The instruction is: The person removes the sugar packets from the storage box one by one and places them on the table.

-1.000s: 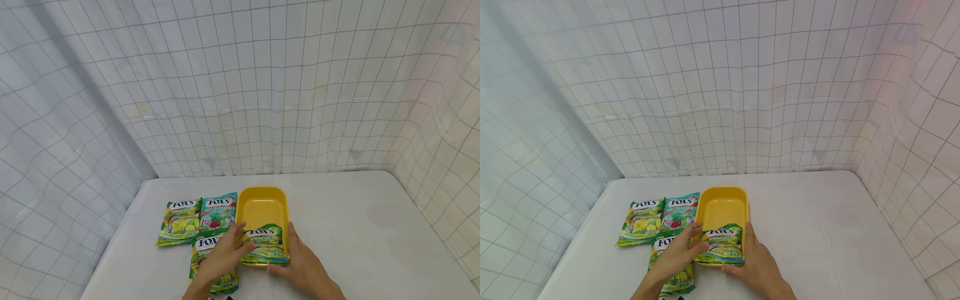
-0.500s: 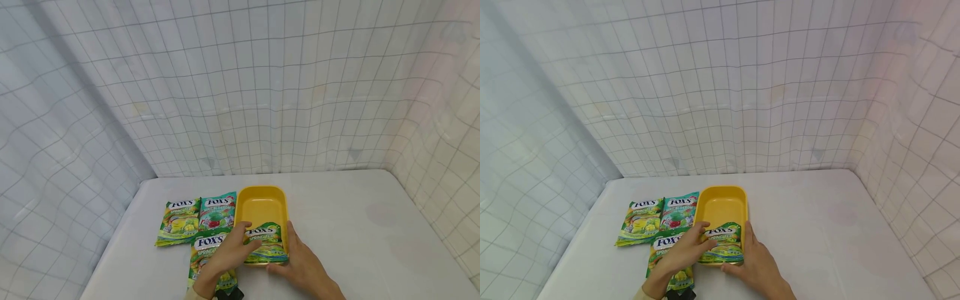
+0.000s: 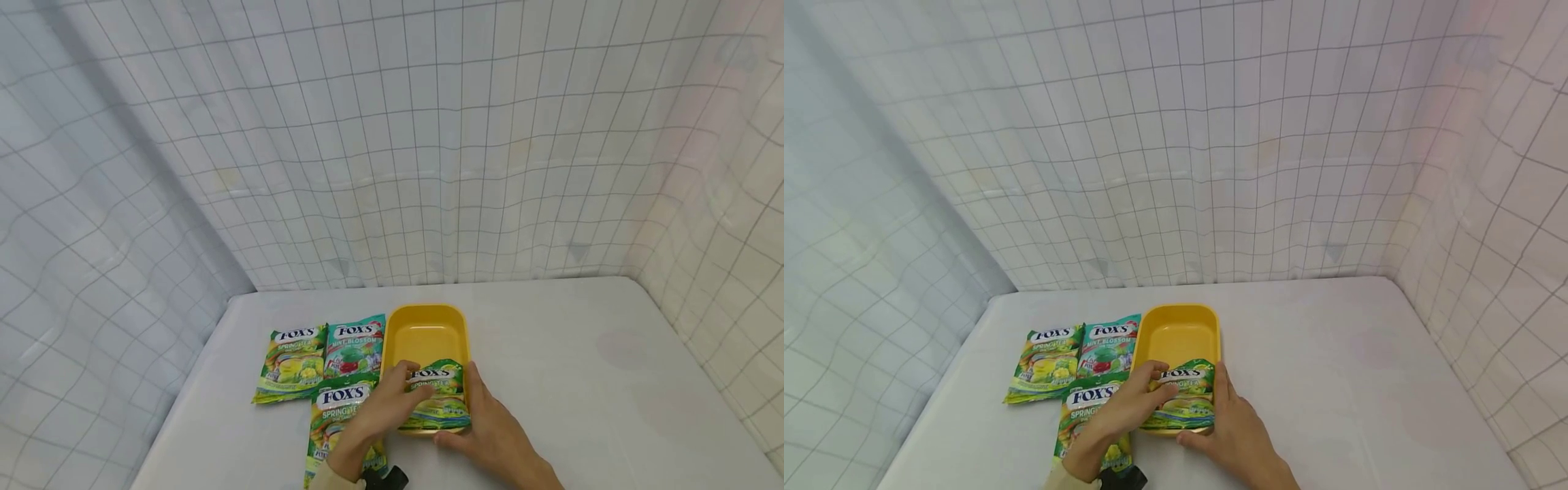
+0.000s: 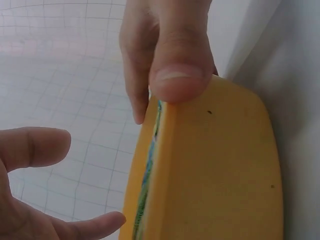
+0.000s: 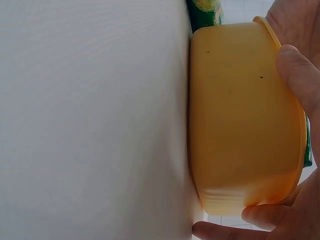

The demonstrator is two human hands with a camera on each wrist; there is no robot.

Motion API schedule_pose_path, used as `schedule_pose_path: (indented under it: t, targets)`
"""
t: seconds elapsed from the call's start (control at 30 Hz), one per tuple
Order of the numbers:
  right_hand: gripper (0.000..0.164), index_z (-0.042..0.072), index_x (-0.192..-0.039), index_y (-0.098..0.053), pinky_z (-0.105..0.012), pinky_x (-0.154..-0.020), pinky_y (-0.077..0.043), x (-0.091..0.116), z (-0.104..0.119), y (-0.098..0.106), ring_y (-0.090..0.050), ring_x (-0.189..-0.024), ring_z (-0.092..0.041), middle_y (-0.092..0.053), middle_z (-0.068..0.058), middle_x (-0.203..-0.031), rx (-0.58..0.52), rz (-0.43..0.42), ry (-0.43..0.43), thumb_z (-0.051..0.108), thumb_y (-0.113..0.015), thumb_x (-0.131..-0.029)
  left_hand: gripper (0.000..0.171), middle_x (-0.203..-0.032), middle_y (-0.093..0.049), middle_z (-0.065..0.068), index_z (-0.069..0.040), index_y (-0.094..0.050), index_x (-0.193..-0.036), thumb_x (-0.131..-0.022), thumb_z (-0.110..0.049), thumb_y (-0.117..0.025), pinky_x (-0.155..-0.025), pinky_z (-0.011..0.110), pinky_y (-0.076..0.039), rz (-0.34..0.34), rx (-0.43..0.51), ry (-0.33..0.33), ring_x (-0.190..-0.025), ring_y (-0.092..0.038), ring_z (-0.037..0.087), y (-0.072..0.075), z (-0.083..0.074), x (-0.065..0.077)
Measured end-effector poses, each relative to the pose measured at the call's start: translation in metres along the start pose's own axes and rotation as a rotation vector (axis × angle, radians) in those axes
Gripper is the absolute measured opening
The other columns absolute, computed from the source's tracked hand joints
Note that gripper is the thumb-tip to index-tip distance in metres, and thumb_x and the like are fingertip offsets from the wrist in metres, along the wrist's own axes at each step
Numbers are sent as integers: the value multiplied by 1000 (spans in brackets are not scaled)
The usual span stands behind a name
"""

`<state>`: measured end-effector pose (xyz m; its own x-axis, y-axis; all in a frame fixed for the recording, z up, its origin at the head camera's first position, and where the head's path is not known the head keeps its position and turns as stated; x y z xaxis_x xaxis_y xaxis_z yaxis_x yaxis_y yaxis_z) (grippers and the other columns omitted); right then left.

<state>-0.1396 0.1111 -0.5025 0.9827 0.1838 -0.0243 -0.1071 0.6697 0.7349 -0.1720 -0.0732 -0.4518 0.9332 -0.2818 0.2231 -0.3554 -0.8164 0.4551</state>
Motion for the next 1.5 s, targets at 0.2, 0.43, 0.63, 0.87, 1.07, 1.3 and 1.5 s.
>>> schedule_pose_path:
  t: [0.2, 0.43, 0.63, 0.87, 1.07, 1.3, 1.5]
  targets:
    - [133, 1, -162, -9, -52, -109, -41, 1, 1, 0, -44, -139, -38, -27, -22, -163, -21, 8, -14, 66, -83, -72, 64, -143, -46, 26, 2, -45, -144, -97, -34, -68, -99, 63, -43, -48, 41, 11, -123, -51, 40, -3, 7, -5]
    - [134, 2, -163, -8, -52, -107, -42, 0, -1, -1, -46, -137, -38, -28, -21, -163, -12, -2, -8, 68, -82, -71, 74, -148, -38, 29, 4, -32, -151, -97, -31, -68, -97, 61, -42, -56, 121, 17, -115, -54, 36, -4, 8, -9]
    - [134, 1, -162, -8, -52, -107, -43, 1, 0, 0, -46, -137, -39, -29, -23, -162, -13, -3, 1, 66, -82, -72, 76, -148, -35, 31, 6, -28, -151, -96, -25, -69, -102, 62, -40, -99, 229, 4, -122, -51, 42, -4, 8, -8]
    - [134, 0, -162, -9, -53, -108, -42, 1, 1, 0, -44, -139, -39, -28, -22, -163, -10, -8, 4, 68, -81, -72, 71, -149, -37, 32, 3, -35, -148, -94, -22, -72, -103, 62, -41, -161, 307, 32, -131, -44, 49, 3, 6, -7]
    - [134, 0, -162, -10, -53, -107, -43, 2, 0, 1, -44, -139, -40, -29, -22, -162, 4, -13, 2, 70, -80, -72, 71, -139, -45, 29, 6, -33, -149, -93, -18, -71, -105, 55, -43, -140, 480, 73, -119, -54, 37, 8, 6, -9]
    - [135, 1, -162, -10, -53, -108, -41, 2, -1, 0, -42, -140, -40, -28, -23, -162, 3, 0, -11, 71, -79, -71, 69, -135, -48, 28, 10, -28, -148, -93, -5, -67, -93, 38, -54, -57, 696, 73, -107, -60, 27, 0, 15, -14]
    - [134, 1, -162, -9, -52, -109, -41, 1, -1, -1, -42, -141, -39, -27, -22, -163, 2, -6, 2, 72, -78, -72, 69, -125, -47, 20, 1, -34, -151, -92, -8, -69, -87, 37, -55, -50, 655, 72, -105, -59, 28, -5, 17, -19]
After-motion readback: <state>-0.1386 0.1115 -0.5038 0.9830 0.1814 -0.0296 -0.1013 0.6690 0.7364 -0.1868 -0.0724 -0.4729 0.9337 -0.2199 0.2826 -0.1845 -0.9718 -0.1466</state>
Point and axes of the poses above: each hand's wrist, its own x-axis away from the middle knuckle, its own y-axis out of the back of the hand, z = x × y, the point moved 4 cm from there along -x, towards the middle knuckle
